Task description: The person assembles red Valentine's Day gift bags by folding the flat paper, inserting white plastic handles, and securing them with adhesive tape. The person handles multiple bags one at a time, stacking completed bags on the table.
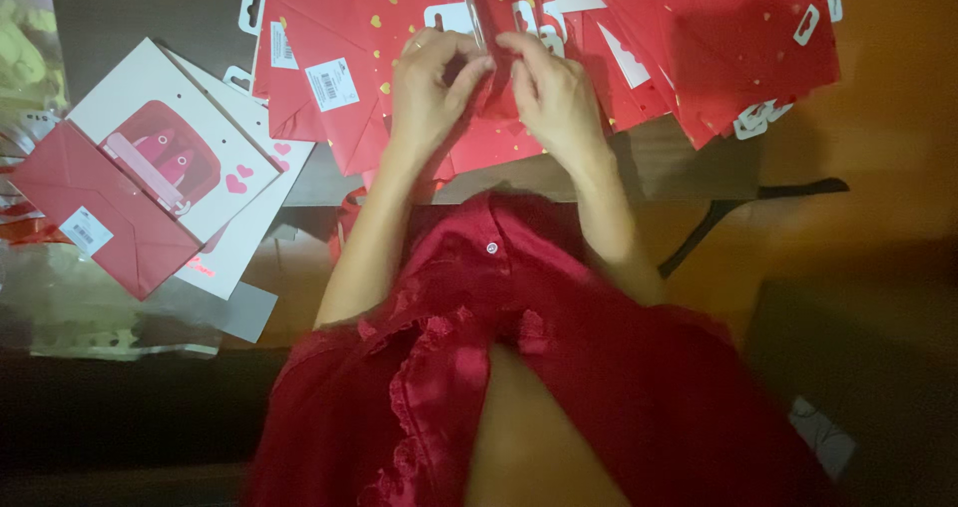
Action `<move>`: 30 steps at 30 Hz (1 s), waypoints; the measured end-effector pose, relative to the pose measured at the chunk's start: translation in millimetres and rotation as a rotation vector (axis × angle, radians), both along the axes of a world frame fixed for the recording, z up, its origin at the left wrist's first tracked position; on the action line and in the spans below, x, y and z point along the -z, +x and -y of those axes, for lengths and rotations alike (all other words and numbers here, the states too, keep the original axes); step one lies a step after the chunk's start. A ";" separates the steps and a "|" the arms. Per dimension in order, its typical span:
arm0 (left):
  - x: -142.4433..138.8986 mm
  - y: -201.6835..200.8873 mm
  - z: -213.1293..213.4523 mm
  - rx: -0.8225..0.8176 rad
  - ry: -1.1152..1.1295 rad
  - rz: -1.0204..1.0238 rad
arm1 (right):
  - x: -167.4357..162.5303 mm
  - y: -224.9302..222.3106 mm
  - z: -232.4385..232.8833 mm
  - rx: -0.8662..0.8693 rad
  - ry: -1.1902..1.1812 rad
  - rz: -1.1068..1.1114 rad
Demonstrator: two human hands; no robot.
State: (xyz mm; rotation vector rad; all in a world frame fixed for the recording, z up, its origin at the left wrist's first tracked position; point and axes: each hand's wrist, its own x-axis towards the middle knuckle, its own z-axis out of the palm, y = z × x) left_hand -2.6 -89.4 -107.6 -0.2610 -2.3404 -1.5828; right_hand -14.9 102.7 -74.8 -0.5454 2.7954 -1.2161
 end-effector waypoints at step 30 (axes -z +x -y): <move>-105.9 41.5 29.1 -0.293 -0.349 -0.099 | 45.7 -12.3 -26.0 0.191 -0.563 -0.002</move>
